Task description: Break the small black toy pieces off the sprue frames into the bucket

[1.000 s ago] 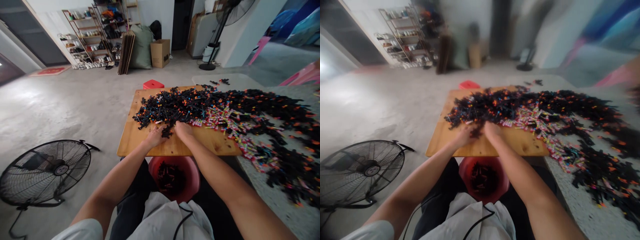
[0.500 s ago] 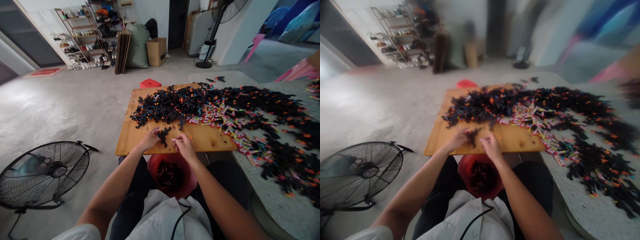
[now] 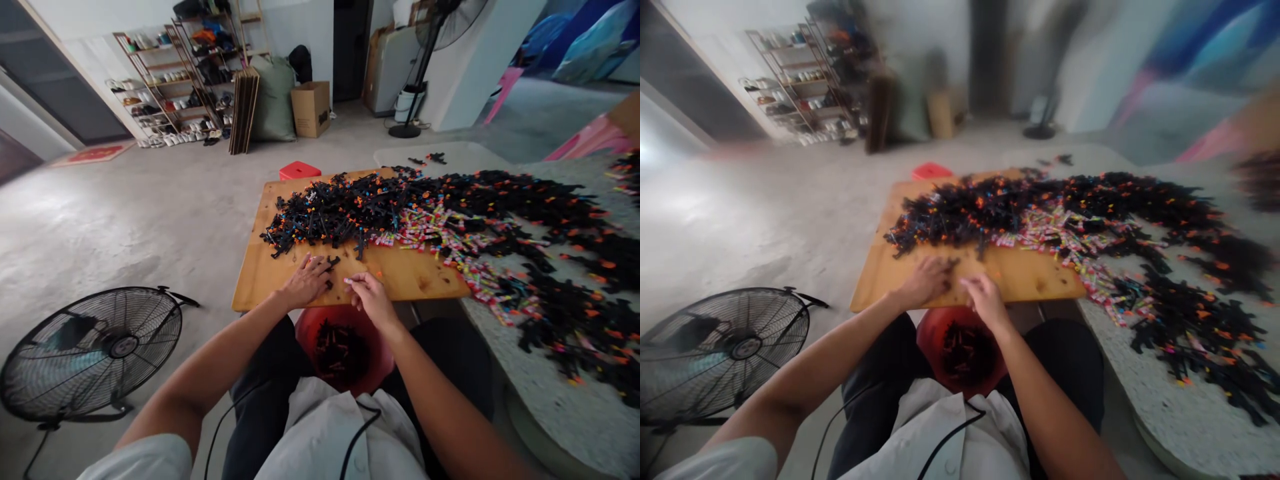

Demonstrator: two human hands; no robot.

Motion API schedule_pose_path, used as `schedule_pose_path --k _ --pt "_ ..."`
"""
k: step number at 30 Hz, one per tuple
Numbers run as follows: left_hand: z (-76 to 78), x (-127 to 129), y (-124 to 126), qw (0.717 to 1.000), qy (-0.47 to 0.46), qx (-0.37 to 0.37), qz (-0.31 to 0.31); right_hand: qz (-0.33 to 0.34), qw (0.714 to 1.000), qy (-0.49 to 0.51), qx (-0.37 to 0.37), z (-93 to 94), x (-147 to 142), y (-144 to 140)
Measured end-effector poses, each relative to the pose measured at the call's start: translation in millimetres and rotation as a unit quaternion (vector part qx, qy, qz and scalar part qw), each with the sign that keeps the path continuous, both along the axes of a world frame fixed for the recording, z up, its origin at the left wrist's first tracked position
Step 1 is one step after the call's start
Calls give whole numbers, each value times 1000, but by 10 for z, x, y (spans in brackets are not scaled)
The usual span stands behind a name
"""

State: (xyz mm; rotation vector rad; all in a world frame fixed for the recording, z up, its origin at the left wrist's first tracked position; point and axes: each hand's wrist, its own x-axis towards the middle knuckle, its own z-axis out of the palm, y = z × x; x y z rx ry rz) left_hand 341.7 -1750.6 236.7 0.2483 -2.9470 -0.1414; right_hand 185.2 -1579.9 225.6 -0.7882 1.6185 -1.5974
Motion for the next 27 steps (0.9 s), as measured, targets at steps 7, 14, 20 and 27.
schedule_pose_path --k 7,14,20,27 --pt "109 -69 221 985 159 59 -20 4 994 -92 -64 116 71 199" --pt "152 -107 453 957 229 179 -19 24 995 -66 -71 158 44 278" --pt "94 -128 503 951 242 191 -3 8 997 -46 -60 135 35 298" --pt "174 -129 578 957 208 202 -1 -8 998 -8 -59 107 17 298"
